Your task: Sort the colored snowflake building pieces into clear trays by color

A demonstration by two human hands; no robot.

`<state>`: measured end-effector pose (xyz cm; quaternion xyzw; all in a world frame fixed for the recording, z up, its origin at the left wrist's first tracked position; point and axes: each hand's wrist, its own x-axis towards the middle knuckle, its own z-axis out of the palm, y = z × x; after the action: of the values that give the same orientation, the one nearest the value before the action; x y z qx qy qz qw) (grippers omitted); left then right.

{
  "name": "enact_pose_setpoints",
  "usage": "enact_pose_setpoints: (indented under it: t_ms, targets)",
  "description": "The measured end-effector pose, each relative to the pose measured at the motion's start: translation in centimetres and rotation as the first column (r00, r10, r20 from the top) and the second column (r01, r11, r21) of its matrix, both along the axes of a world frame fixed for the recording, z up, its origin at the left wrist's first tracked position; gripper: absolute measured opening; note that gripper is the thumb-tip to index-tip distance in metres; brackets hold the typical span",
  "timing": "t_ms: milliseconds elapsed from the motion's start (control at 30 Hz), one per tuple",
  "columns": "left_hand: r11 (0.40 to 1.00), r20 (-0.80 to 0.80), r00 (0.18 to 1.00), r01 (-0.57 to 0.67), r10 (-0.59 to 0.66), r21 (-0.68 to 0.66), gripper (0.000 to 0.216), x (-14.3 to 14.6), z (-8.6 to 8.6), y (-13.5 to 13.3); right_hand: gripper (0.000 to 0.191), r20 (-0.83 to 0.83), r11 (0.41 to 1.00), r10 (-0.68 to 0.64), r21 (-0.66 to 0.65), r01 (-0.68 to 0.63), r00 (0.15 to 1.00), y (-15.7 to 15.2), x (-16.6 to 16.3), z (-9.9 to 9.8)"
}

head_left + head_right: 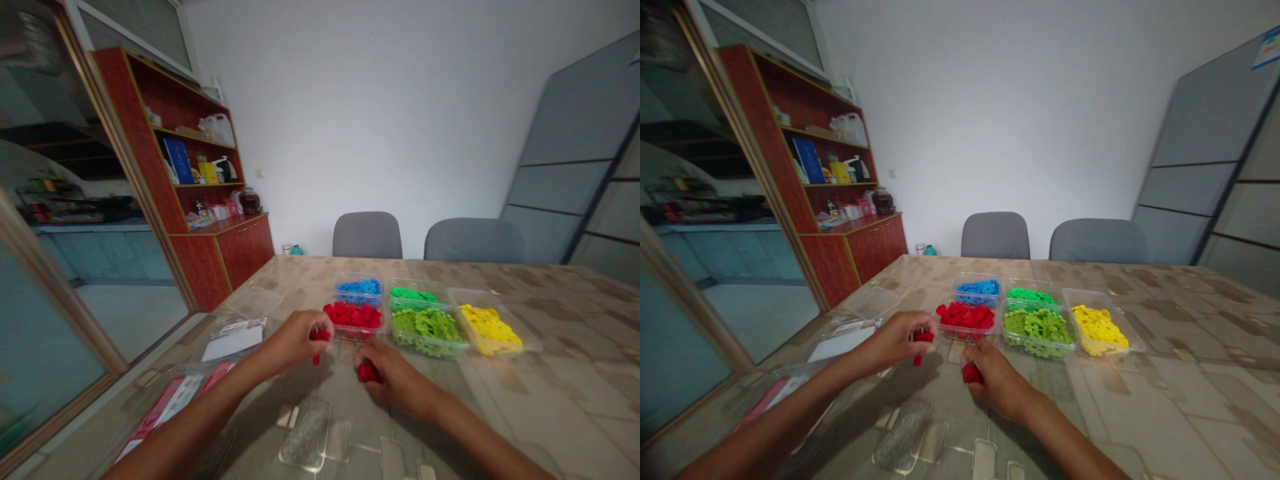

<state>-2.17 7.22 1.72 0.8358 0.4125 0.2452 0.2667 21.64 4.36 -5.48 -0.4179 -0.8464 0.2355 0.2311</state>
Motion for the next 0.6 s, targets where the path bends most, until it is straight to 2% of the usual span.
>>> enact_pose_setpoints:
  t_ms: [133,267,433,600]
  targets:
    - [0.986,0.083,0.991,-0.117,0.108,0.12,0.009,2.7,0.3,4.8,0.028,-0.041,1.0,0.001,-0.002,-0.002,0.999,-0.3,0.1,0.1]
    - [0.964,0.104,0.98,-0.186,0.169,0.191,0.012,3.6,-0.8,7.4,0.031,-0.069,1.0,-0.002,-0.019,0.0,0.998,-0.8,0.5,0.4]
    - [0.909,0.137,0.956,-0.29,0.26,0.301,0.017,1.7,-3.4,6.3,0.026,-0.098,1.0,0.001,-0.03,-0.004,0.995,-0.9,1.0,1.1]
    - [0.892,0.135,0.964,-0.263,0.228,0.367,0.018,0.3,-5.6,4.7,0.029,-0.105,0.999,-0.011,0.049,0.016,0.994,-0.3,1.0,2.8]
